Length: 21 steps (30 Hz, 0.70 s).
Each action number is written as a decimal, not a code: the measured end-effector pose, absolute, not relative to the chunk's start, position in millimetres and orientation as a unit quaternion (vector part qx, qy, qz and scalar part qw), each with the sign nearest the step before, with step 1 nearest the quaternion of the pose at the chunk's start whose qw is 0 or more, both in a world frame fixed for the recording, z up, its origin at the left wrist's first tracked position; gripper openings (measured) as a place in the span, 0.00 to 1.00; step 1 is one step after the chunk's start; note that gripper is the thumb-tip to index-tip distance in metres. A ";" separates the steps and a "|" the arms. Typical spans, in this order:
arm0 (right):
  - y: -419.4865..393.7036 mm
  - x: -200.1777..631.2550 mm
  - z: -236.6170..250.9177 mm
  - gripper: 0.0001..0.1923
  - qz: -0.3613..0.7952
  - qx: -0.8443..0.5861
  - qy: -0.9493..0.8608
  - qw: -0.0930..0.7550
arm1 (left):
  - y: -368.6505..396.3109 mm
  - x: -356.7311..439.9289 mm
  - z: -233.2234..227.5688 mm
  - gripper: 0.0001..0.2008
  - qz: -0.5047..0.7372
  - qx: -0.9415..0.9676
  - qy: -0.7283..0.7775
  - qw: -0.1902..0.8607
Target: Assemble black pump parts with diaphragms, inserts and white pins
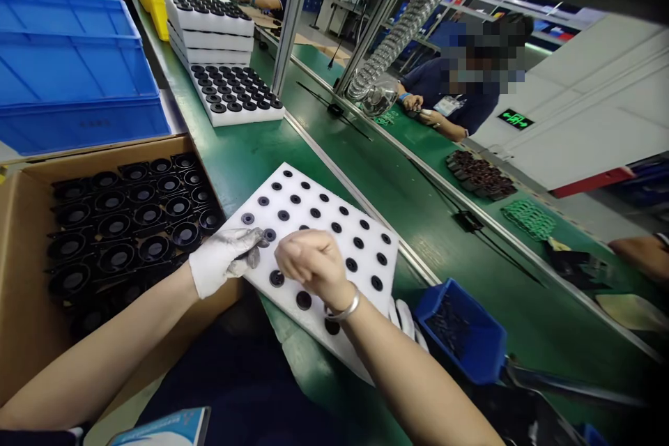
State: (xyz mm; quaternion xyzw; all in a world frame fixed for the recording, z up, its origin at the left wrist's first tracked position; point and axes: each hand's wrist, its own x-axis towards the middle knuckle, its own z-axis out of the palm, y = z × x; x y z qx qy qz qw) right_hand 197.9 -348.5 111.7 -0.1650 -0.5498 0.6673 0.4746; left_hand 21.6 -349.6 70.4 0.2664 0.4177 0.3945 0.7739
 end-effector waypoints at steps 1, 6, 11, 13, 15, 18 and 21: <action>-346.0 200.9 122.5 0.28 0.657 -0.160 -0.542 0.498 | -348.2 24.5 70.9 0.12 0.402 0.252 0.422 0.772; -326.9 221.7 156.7 0.25 0.584 -0.231 -0.501 0.595 | -335.6 38.2 69.8 0.09 0.400 0.217 0.403 0.794; -312.8 233.3 163.2 0.24 0.573 -0.242 -0.437 0.650 | -322.5 57.5 71.9 0.06 0.395 0.192 0.378 0.815; -311.0 232.5 164.0 0.24 0.566 -0.225 -0.436 0.663 | -319.9 67.0 75.2 0.08 0.388 0.158 0.383 0.823; -310.2 229.9 164.1 0.24 0.559 -0.202 -0.445 0.670 | -318.3 75.1 77.9 0.12 0.387 0.165 0.405 0.812; -308.8 225.7 164.3 0.24 0.556 -0.175 -0.453 0.674 | -315.2 80.3 79.4 0.16 0.408 0.235 0.450 0.759; -306.3 224.0 166.8 0.24 0.561 -0.169 -0.446 0.677 | -308.2 76.0 82.0 0.19 0.391 0.434 0.480 0.654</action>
